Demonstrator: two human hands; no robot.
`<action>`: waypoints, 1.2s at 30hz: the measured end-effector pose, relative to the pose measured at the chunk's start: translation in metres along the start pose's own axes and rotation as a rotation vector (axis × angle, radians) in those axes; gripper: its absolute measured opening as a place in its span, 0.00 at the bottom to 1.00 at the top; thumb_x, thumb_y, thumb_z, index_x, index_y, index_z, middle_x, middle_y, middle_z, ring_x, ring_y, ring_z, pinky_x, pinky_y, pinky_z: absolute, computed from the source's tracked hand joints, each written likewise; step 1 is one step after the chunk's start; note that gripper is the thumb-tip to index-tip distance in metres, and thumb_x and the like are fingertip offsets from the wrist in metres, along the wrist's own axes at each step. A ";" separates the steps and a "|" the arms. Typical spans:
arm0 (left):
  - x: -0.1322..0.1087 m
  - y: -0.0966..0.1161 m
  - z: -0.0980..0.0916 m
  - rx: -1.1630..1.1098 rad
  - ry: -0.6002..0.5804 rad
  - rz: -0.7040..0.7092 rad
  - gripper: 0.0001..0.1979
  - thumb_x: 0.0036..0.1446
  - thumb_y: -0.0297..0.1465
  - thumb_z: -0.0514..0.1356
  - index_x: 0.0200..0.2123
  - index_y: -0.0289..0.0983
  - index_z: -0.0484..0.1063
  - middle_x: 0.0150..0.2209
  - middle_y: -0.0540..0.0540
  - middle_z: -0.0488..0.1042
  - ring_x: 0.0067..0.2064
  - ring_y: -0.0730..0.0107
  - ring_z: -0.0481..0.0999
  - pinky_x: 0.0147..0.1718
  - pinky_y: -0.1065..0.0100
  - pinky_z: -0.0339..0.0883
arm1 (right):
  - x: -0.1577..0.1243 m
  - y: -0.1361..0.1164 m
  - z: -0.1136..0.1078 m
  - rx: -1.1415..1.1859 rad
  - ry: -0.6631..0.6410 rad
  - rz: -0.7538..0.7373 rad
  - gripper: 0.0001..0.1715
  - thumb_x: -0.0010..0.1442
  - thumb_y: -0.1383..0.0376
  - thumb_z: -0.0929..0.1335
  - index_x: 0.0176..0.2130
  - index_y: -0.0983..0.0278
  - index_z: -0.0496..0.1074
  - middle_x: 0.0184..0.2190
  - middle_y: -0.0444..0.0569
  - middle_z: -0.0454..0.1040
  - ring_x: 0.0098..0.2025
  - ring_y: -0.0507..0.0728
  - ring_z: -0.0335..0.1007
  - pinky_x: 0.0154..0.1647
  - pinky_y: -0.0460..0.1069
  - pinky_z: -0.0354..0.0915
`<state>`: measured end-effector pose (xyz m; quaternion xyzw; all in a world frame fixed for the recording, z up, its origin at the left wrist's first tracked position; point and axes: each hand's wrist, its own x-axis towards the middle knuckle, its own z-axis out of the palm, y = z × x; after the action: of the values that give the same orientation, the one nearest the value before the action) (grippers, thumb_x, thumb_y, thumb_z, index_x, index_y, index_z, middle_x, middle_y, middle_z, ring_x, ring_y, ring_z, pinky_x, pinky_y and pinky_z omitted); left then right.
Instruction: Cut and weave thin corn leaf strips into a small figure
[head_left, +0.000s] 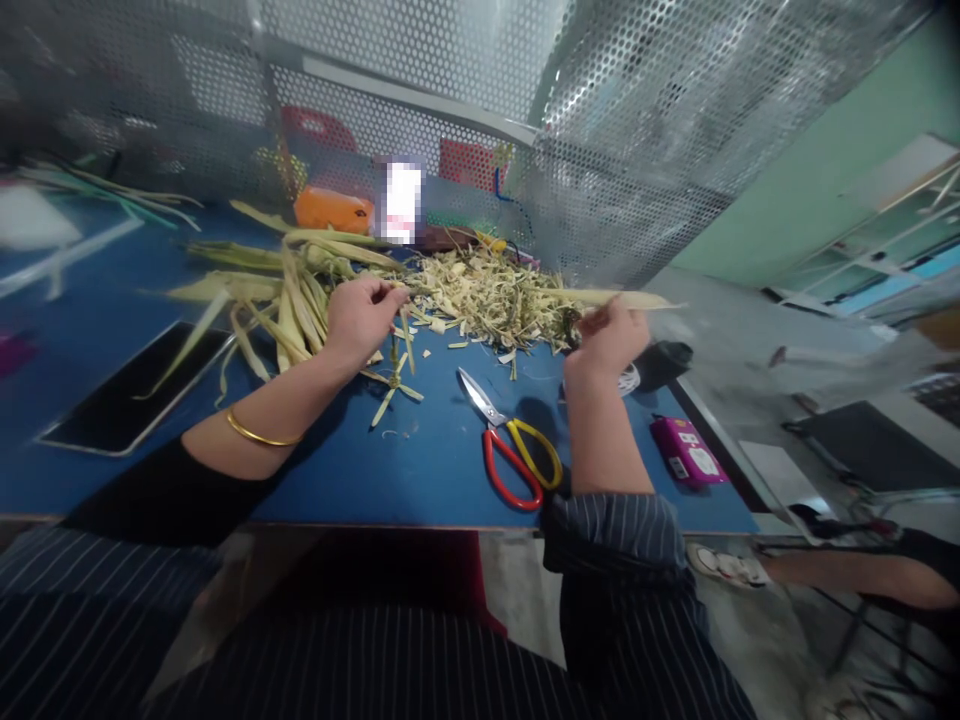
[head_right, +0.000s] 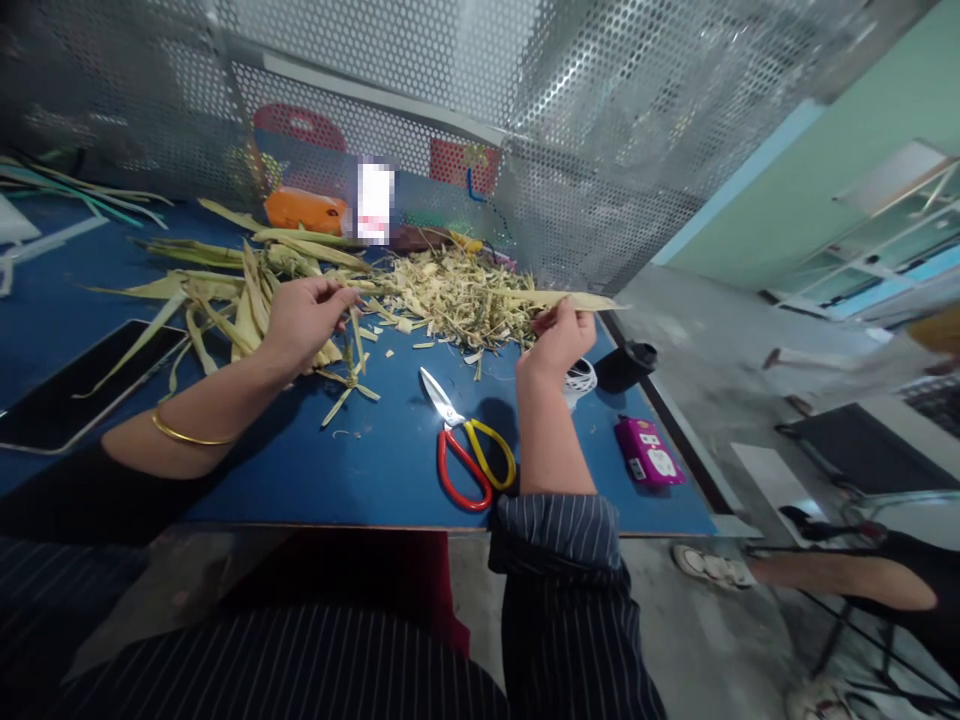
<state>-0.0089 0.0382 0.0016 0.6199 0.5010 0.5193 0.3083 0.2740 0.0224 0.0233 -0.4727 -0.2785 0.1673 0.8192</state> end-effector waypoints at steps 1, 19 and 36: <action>0.000 0.002 0.001 -0.029 0.021 -0.022 0.11 0.54 0.37 0.62 0.26 0.34 0.74 0.23 0.47 0.75 0.22 0.75 0.70 0.22 0.71 0.62 | 0.001 -0.001 -0.001 0.013 0.001 -0.003 0.14 0.55 0.60 0.67 0.24 0.60 0.58 0.16 0.35 0.56 0.18 0.47 0.54 0.20 0.43 0.54; -0.031 0.023 0.024 -0.022 -0.399 0.104 0.15 0.50 0.39 0.65 0.37 0.34 0.80 0.35 0.43 0.81 0.37 0.62 0.79 0.36 0.66 0.71 | -0.088 0.003 0.013 -0.171 -0.909 0.202 0.12 0.53 0.57 0.71 0.26 0.63 0.73 0.20 0.41 0.71 0.24 0.49 0.64 0.29 0.46 0.62; -0.041 0.041 0.006 0.558 -0.203 0.601 0.13 0.63 0.32 0.52 0.36 0.37 0.77 0.37 0.41 0.79 0.43 0.58 0.74 0.43 0.61 0.61 | -0.096 -0.013 0.011 -0.186 -0.714 0.135 0.07 0.51 0.61 0.73 0.30 0.61 0.74 0.23 0.42 0.74 0.25 0.51 0.72 0.30 0.47 0.66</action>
<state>0.0109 -0.0118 0.0229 0.8461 0.3865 0.3669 0.0113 0.1913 -0.0277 0.0101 -0.4742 -0.5288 0.3491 0.6113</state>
